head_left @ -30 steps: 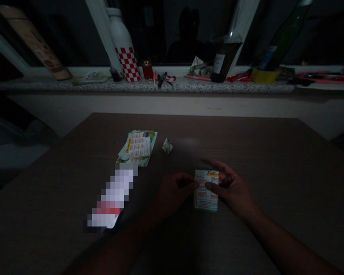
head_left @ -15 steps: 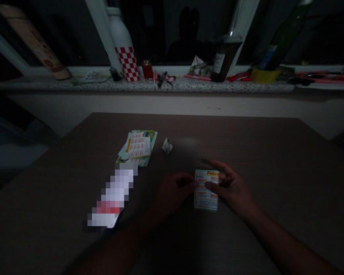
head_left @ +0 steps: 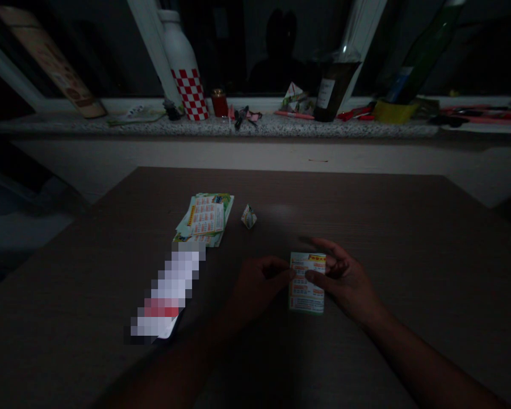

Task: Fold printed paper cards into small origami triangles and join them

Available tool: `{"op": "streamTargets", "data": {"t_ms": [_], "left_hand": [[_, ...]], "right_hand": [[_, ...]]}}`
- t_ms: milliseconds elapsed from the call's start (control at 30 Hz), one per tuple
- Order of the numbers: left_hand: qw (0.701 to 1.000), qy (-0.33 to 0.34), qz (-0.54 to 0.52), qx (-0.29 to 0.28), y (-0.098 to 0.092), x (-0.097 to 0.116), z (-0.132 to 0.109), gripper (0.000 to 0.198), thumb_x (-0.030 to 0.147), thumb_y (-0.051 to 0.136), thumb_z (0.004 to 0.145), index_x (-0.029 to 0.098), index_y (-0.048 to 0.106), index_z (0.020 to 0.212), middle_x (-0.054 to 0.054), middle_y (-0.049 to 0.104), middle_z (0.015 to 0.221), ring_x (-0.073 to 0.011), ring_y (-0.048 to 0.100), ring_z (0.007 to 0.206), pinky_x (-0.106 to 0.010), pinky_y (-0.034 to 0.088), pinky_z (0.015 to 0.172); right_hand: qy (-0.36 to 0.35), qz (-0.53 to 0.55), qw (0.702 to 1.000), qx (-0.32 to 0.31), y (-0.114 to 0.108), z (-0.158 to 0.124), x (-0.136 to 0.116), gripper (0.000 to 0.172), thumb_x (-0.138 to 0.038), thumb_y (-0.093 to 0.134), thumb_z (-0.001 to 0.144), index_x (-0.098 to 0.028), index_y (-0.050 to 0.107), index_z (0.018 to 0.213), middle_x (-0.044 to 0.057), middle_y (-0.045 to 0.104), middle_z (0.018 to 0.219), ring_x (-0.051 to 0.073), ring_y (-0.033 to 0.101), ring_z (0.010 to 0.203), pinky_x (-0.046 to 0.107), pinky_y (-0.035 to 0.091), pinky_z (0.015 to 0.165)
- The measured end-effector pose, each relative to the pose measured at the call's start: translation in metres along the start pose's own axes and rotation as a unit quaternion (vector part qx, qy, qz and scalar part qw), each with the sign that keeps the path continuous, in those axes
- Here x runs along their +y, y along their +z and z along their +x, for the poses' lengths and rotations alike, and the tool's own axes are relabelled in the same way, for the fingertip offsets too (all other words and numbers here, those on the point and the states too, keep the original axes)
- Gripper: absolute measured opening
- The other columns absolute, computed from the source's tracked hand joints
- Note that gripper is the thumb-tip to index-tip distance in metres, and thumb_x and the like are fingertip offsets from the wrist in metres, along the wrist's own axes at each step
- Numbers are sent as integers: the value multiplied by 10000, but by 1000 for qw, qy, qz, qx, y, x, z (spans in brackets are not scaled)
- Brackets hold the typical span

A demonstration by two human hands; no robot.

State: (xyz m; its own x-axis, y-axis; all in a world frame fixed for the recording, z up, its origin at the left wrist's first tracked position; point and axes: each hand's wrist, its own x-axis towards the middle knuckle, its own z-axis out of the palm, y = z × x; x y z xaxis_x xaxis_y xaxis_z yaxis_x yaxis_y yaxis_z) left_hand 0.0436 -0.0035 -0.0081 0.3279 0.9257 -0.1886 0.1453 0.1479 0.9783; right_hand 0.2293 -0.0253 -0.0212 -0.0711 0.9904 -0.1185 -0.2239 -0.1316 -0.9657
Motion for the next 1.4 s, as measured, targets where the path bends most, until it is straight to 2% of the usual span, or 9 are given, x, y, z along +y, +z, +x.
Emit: {"op": "streamTargets", "data": {"t_ms": [433,767,1400], "left_hand": [[1000,-3,1,7,1,3,-1,157,289,691,748,143,700,805,-46,725,798,-175,669,733,-260,500,659],[1000,-3,0,5,0,-3,1,172,313,695,747,159,701,823,-45,729,820,-184,672,751,-263,501,660],[1000,-3,20,13,1,0,0,165,311,694,743,162,706,812,-45,733,820,-179,670,743,-257,498,650]], "right_hand": [[-8,10,1000,-1,0,1,2,608,-191,782,694,-263,490,1223,12,753,846,191,715,750,347,573,699],[-4,1,1000,11,2,1,0,619,-204,797,672,-257,489,1206,20,757,819,192,716,701,355,577,684],[-2,9,1000,2,0,1,2,629,-228,797,677,-270,489,1223,23,757,863,206,718,749,376,577,701]]}}
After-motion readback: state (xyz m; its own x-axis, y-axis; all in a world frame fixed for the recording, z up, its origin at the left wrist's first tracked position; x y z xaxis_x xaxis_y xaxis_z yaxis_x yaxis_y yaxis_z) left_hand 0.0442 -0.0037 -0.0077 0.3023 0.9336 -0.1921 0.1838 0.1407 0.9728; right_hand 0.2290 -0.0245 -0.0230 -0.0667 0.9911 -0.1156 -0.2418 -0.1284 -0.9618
